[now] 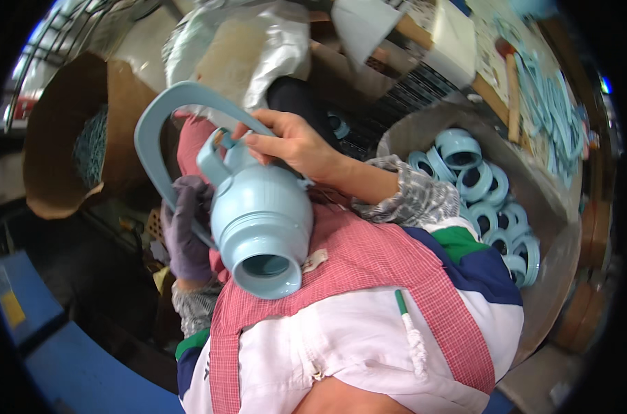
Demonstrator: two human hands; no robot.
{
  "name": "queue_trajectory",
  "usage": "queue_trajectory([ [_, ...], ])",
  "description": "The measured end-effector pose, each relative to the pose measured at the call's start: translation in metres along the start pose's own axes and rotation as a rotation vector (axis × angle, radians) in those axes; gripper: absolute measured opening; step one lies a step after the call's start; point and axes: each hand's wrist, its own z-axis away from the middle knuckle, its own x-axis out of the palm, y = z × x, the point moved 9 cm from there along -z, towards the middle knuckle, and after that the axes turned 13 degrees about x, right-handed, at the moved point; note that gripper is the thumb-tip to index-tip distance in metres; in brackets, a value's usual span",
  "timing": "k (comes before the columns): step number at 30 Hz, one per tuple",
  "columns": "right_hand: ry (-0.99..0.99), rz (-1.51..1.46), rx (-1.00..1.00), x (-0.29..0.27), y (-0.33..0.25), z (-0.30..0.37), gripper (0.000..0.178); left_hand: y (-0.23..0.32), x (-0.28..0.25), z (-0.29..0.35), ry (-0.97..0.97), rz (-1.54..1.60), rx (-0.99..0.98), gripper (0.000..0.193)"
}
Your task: The person assembles light-blue kettles by attaching handles and lids, then affixes labels to the bodies. They repeatedly pick up kettle bodies, attach handles and lids, apply labels, and place the finished units aside.
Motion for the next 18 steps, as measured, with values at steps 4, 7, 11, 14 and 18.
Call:
queue_trajectory([
  [4, -0.031, 0.082, 0.018, 0.004, 0.007, 0.001, 0.023, -0.020, -0.007, 0.015, 0.030, 0.250, -0.086, 0.024],
  [7, -0.092, -0.087, 0.051, -0.007, 0.013, -0.002, 0.021, -0.024, -0.003, 0.013, 0.003, 0.271, -0.074, 0.028],
  [11, -0.026, -0.068, 0.042, -0.022, 0.016, -0.003, 0.020, -0.032, -0.002, 0.009, 0.058, 0.095, -0.055, 0.025],
  [14, 0.075, 0.294, -0.212, -0.009, -0.008, 0.007, 0.027, 0.013, 0.015, 0.013, -0.058, -0.169, 0.482, 0.025],
  [18, -0.141, 0.009, -0.399, 0.025, -0.045, 0.014, 0.039, 0.057, 0.025, 0.017, -0.028, -0.562, 0.727, 0.036],
])
